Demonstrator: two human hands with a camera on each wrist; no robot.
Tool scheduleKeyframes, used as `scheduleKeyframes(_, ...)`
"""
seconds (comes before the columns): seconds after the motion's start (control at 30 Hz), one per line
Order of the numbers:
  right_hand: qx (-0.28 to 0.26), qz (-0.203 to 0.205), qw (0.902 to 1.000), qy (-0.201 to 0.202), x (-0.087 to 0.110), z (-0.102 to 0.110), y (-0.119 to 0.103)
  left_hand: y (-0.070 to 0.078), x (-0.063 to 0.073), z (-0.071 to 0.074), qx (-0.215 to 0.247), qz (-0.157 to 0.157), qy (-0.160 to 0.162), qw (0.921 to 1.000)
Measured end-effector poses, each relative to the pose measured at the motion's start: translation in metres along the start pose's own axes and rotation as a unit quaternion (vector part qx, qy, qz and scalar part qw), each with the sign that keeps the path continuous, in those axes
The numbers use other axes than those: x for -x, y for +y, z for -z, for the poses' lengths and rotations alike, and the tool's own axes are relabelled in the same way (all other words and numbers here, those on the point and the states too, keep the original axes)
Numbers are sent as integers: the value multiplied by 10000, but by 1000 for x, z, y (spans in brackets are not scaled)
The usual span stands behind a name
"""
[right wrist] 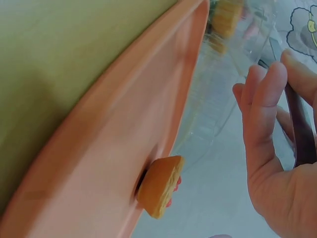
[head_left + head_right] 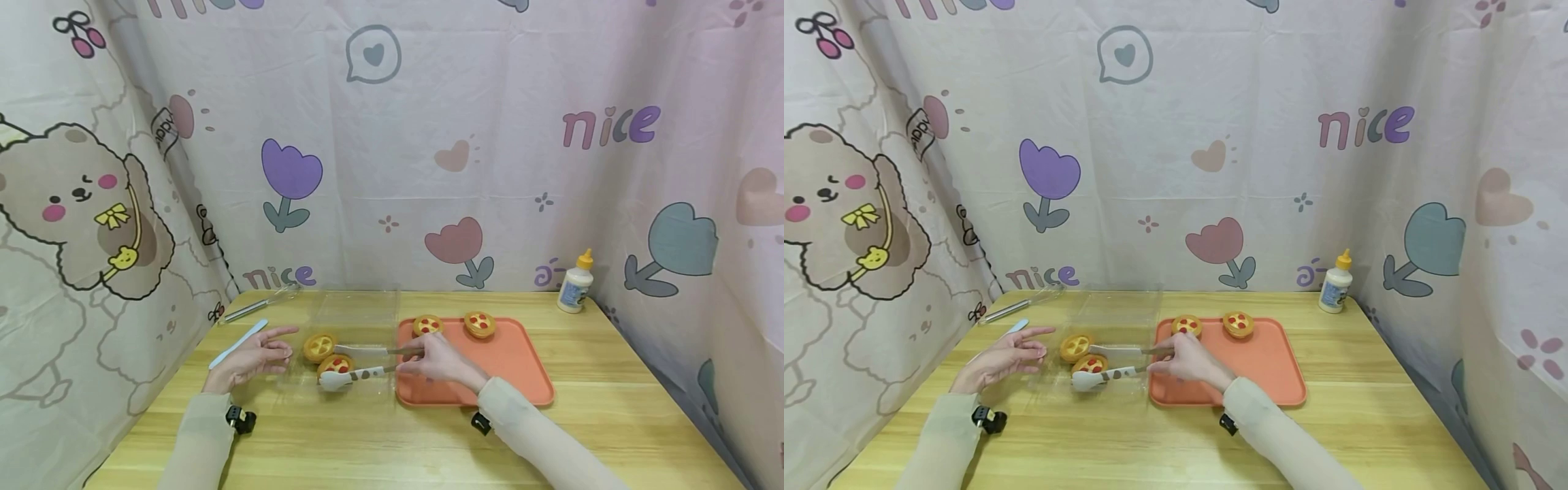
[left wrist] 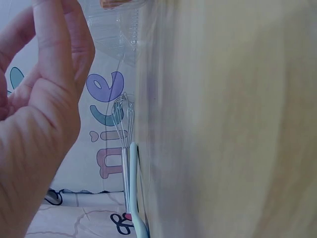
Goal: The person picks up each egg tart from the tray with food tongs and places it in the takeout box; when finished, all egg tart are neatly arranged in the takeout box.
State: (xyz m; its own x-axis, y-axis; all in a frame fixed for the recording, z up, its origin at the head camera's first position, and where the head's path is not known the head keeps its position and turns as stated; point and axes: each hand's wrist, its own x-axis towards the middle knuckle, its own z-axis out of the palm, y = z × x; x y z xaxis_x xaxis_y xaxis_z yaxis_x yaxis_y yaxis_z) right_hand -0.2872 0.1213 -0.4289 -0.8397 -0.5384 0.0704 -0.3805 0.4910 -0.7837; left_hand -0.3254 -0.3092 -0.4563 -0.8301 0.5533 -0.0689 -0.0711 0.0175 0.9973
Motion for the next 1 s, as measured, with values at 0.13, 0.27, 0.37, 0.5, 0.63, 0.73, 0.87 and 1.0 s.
scheduleKeyframes(0.13, -176, 58, 9998, -41, -1, 5, 2, 0, -1, 0, -47, 61, 53, 10000)
scheduleKeyframes(0.27, -190, 85, 9998, -52, -1, 13, 4, 0, -2, 0, -58, 101, 101, 9999)
scheduleKeyframes(0.37, -11, 165, 9998, -70, 0, 18, 5, 0, -2, 0, -14, 92, 83, 9999)
scheduleKeyframes(0.5, 143, 235, 9995, -163, 1, 24, 6, 0, -2, 0, 13, 78, 25, 10000)
scheduleKeyframes(0.63, 146, 157, 9993, -290, 2, 30, 5, 0, -1, 2, 13, 44, -22, 10000)
scheduleKeyframes(0.73, 227, 147, 9989, -374, 2, 32, 4, 0, -1, 2, 17, 15, -50, 10000)
scheduleKeyframes(0.87, 333, 191, 9985, -394, 1, 34, 3, 0, 0, 1, 12, 37, -22, 10000)
scheduleKeyframes(1.0, 371, 210, 9984, -367, 0, 31, 4, 1, -1, 0, -20, 58, 22, 10000)
